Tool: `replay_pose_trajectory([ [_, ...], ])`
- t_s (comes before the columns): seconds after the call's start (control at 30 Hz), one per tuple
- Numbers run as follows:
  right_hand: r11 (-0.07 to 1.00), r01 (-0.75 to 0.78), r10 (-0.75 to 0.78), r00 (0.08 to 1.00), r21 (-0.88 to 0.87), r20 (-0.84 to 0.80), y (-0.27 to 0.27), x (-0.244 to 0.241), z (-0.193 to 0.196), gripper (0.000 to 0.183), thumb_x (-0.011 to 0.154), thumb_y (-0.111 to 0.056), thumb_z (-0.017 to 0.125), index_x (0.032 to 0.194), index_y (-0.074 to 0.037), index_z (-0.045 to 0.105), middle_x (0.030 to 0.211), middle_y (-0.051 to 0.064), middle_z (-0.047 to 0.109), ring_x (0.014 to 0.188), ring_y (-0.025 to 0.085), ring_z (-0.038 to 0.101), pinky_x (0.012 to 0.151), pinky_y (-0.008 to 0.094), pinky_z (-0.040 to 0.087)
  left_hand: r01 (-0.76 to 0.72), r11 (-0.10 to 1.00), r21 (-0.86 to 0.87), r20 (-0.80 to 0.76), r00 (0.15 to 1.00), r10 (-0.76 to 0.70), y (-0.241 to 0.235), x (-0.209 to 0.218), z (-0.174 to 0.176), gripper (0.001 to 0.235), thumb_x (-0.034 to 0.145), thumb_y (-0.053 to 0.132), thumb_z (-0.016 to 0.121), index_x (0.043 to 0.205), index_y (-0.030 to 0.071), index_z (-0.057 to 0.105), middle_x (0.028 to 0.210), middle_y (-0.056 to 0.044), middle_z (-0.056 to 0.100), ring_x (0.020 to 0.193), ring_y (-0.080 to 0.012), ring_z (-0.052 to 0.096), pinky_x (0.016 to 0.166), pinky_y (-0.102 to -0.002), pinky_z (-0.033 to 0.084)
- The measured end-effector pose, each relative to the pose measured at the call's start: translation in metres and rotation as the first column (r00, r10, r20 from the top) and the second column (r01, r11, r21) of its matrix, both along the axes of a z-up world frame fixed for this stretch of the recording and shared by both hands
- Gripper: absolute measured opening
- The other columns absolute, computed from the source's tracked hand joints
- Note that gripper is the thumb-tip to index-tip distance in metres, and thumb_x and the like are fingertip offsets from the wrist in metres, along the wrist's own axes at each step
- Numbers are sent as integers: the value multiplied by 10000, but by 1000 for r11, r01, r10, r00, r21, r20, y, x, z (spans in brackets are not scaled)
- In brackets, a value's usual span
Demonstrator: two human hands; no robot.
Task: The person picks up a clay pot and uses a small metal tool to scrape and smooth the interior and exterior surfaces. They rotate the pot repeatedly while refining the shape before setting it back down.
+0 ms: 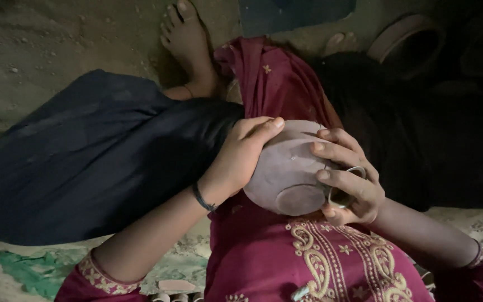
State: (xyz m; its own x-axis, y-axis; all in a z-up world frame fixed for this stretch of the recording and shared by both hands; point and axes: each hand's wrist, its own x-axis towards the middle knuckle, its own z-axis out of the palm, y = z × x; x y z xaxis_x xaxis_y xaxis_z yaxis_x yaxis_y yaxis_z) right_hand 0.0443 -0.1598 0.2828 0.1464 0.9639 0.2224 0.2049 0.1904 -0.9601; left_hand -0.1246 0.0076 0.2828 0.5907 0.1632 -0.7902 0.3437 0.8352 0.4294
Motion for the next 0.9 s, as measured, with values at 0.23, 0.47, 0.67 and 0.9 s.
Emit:
replay_pose_trajectory([
  [0.23, 1000, -5, 5, 1000, -25, 13, -5, -3, 3, 464, 1030, -396, 626, 1281, -13, 559, 1345, 324, 570, 1308, 476, 565, 1145, 637, 458, 31, 991, 128, -35, 999, -26, -8, -6, 2, 432, 1085, 341, 516, 851, -4, 628, 749, 16, 550, 731, -82, 484, 670, -286, 436],
  [0.47, 999, 43, -43, 999, 21, 0, -15, -6, 2, 494, 1029, -419, 617, 1299, -10, 556, 1343, 324, 574, 1282, 470, 576, 1129, 644, 460, 118, 954, 276, -105, 990, -92, -6, -3, 14, 436, 1079, 349, 470, 829, 15, 596, 681, -2, 522, 671, -95, 483, 638, -294, 434],
  [0.67, 999, -17, 17, 1000, -38, 10, -17, 0, -3, 478, 1039, -437, 627, 1328, -62, 560, 1378, 293, 555, 1317, 485, 553, 1149, 623, 457, 107, 952, 287, -101, 992, -81, -13, -5, 16, 438, 1088, 337, 473, 832, -3, 575, 685, -50, 504, 680, -124, 476, 646, -329, 430],
  [0.9, 986, -133, 138, 990, 101, -42, -1, 9, -7, 450, 1045, -439, 636, 1286, -60, 597, 1382, 304, 549, 1313, 491, 558, 1123, 635, 486, 179, 943, 281, -107, 982, -154, -6, -5, 20, 466, 1087, 365, 434, 846, 3, 603, 673, -65, 536, 677, -114, 484, 643, -319, 445],
])
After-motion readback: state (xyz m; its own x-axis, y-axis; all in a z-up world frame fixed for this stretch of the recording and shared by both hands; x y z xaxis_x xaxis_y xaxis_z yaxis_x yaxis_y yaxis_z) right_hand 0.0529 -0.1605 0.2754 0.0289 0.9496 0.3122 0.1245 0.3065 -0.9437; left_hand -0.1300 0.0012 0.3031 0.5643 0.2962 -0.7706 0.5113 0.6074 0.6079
